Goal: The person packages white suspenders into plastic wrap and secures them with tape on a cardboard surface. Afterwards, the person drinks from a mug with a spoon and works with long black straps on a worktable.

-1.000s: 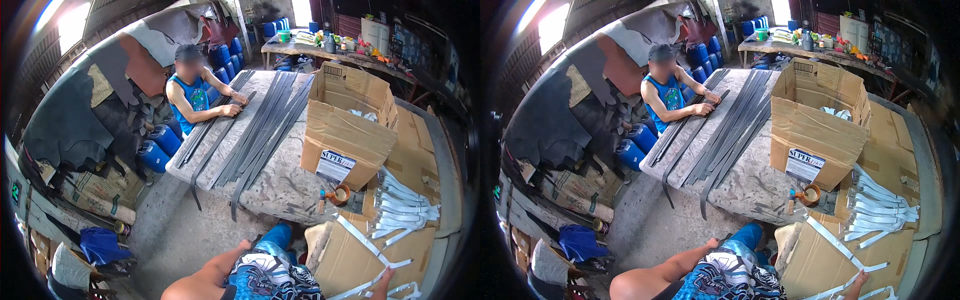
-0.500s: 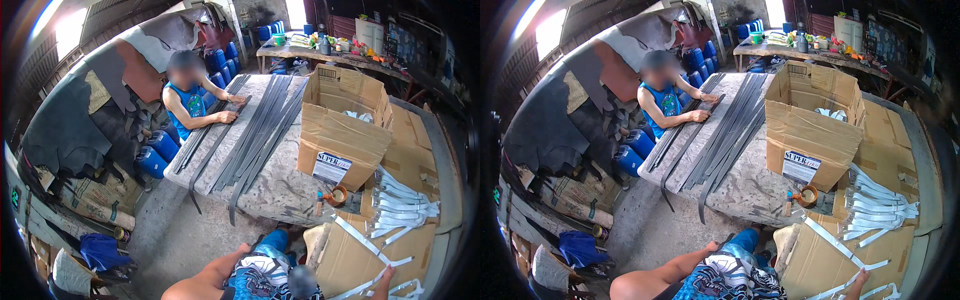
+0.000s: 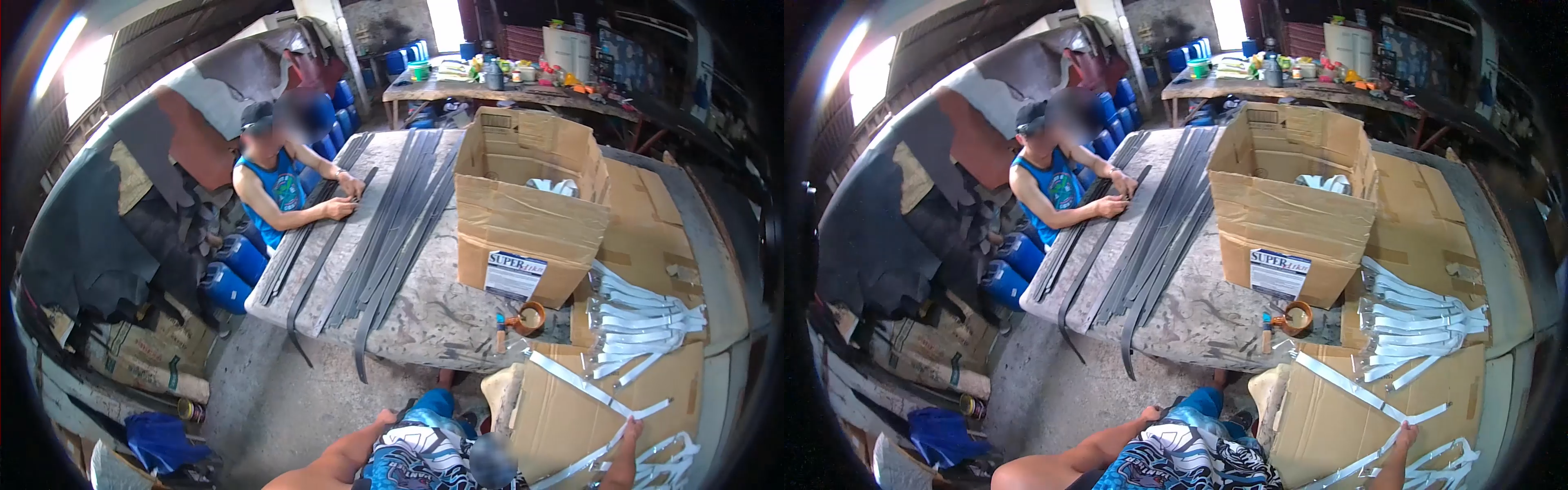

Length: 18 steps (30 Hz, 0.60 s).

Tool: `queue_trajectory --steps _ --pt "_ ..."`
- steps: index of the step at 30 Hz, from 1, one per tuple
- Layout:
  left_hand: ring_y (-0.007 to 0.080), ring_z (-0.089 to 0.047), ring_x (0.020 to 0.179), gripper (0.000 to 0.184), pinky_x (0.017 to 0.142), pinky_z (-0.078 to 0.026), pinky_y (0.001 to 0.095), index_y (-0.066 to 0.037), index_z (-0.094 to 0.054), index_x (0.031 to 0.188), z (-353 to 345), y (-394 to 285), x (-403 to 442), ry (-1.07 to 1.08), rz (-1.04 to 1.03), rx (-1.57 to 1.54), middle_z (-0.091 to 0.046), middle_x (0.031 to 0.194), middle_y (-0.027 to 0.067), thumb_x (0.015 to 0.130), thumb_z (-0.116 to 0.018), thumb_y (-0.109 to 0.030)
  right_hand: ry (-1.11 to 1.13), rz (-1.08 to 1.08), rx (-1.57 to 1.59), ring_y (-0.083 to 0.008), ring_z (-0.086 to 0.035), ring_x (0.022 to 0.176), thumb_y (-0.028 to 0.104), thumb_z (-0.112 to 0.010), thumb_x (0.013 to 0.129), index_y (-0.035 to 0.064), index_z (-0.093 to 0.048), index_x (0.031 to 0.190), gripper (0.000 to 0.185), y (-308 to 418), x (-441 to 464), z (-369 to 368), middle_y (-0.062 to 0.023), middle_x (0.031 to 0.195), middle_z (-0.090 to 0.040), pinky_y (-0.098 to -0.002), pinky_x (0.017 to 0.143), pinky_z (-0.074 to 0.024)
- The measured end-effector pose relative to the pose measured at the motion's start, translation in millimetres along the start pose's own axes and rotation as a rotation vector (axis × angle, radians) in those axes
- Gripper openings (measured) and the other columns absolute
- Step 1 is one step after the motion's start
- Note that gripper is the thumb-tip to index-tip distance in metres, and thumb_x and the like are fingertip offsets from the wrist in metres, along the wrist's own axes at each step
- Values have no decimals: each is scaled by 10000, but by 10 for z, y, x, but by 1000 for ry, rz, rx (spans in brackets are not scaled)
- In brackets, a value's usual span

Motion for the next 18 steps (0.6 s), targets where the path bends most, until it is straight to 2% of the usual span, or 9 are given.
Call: queue_trajectory --steps 6,11,13,16,18 --pt "323 -652 1074 575 919 -501 384 -135 -726 1097 18 -78 -3 -4 9 16 -682 1118 198 746 -642 -583 -32 -41 -87 -314 -607 844 243 -704 874 -24 -598 888 288 -24 -8 -9 -171 946 -617 -445 773 -479" --pt "339 -638 1093 566 930 -494 394 -140 -719 1114 34 -272 67 7 9 39 -675 1134 201 762 -638 -576 -54 21 -18 -298 -597 778 229 -713 871 -25 -593 889 282 -48 -6 -51 -158 886 -619 -438 734 -483" --pt "348 -635 1093 556 927 -494 397 -138 -716 1116 158 -526 -209 -14 8 -3 -671 1139 202 774 -631 -569 -71 43 -50 -292 -604 776 223 -705 878 -28 -598 881 273 0 -18 -9 -158 880 -632 -433 729 -488" --pt "349 -637 1088 558 921 -496 396 -126 -713 1115 96 -477 -141 -16 -17 -2 -673 1137 198 780 -629 -565 -54 14 91 -300 -615 776 224 -692 886 -31 -605 880 269 123 -96 48 -165 877 -647 -427 737 -492" --pt "350 -635 1092 559 926 -496 396 -116 -712 1112 62 -402 -176 -15 -2 -2 -667 1142 205 786 -624 -562 -15 51 -4 -314 -629 790 224 -674 897 -37 -607 900 270 227 -101 73 -176 890 -661 -428 746 -496"
Point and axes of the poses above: each hand's wrist, its own x-axis towards the middle knuckle, its own z-axis out of the back of the hand, y = z × x, the point moved 4 cm from there along x, towards the middle knuckle
